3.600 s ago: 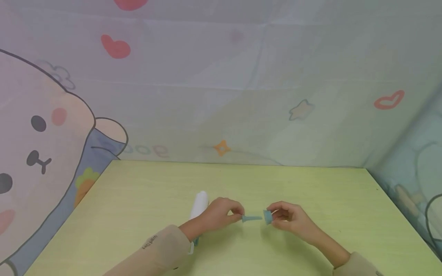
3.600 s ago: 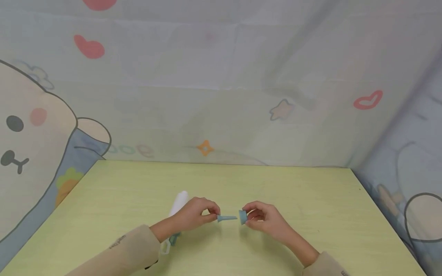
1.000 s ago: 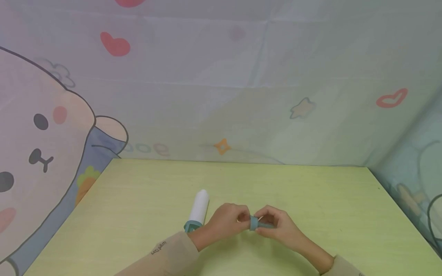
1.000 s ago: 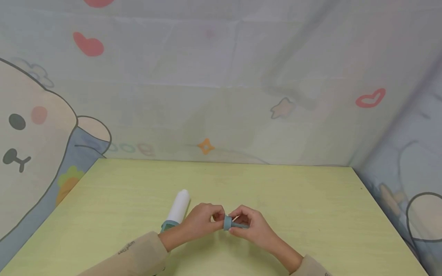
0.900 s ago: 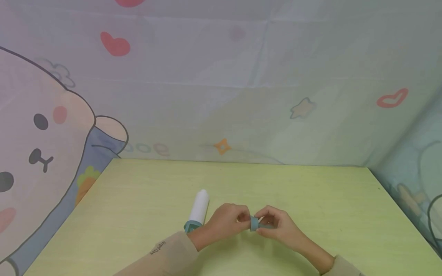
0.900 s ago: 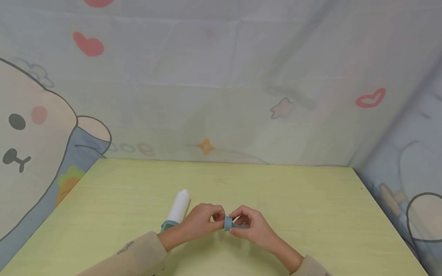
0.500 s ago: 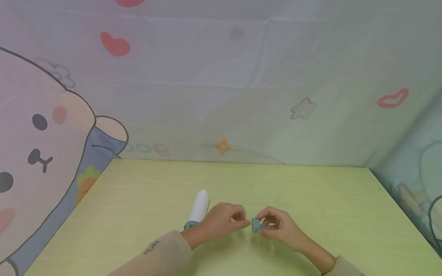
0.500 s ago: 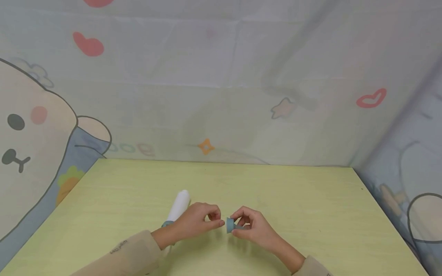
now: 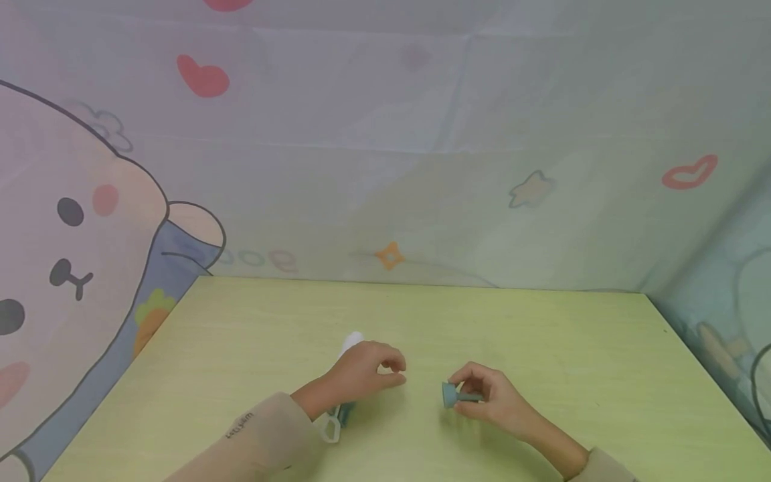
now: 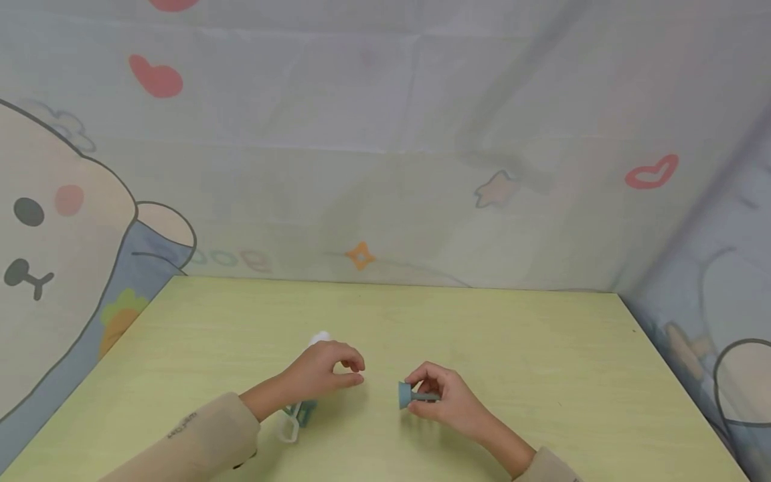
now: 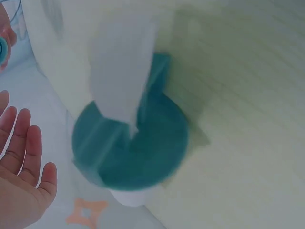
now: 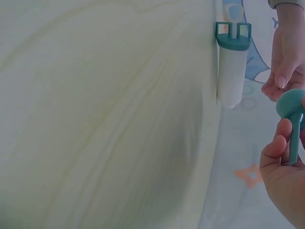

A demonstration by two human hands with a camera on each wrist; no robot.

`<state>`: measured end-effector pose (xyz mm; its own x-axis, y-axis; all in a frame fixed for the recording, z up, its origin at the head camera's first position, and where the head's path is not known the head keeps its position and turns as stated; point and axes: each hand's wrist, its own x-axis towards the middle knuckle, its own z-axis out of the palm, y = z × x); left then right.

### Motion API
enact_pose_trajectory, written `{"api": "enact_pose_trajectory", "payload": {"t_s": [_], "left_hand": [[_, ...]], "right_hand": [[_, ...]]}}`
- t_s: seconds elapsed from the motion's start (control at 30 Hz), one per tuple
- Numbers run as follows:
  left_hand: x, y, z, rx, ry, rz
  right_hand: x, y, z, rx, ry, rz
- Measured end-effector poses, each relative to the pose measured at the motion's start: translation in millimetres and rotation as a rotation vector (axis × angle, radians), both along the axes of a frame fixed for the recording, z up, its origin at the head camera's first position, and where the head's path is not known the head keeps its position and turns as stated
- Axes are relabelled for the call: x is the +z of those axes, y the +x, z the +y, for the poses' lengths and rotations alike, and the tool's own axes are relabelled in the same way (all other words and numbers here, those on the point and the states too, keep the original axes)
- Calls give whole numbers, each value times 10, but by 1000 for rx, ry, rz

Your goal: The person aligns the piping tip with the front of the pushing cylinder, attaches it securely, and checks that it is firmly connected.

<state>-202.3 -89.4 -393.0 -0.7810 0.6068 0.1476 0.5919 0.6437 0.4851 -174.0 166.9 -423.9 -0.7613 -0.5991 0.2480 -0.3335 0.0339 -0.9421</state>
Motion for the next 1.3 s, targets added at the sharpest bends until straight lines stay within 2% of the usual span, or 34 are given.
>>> {"api": "enact_pose_trajectory", "payload": {"t_s": [0.17,0.33,0.43,0.53,0.9,1.17,1.3], "left_hand": [[-45,-63,-135,89,0,27],[-107,-134,-260,234,-2,51],[-144,-171,-317,333,-14,24],[-170,-193,-359,398,-20,-21],[-268,-182,-401,447,-40,-124],[-334,-203,-390,466,-24,-137],[-341,-218,-388,455,-19,-129]], "right_hand": [[-12,-3,9,0,3,1],[-17,-4,20,-11,9,6],[-20,-3,29,-17,14,8],[-25,-3,37,-22,19,13],[-36,-11,67,-24,33,10],[-39,-10,87,-30,37,8],[-32,-10,99,-35,37,1]]}}
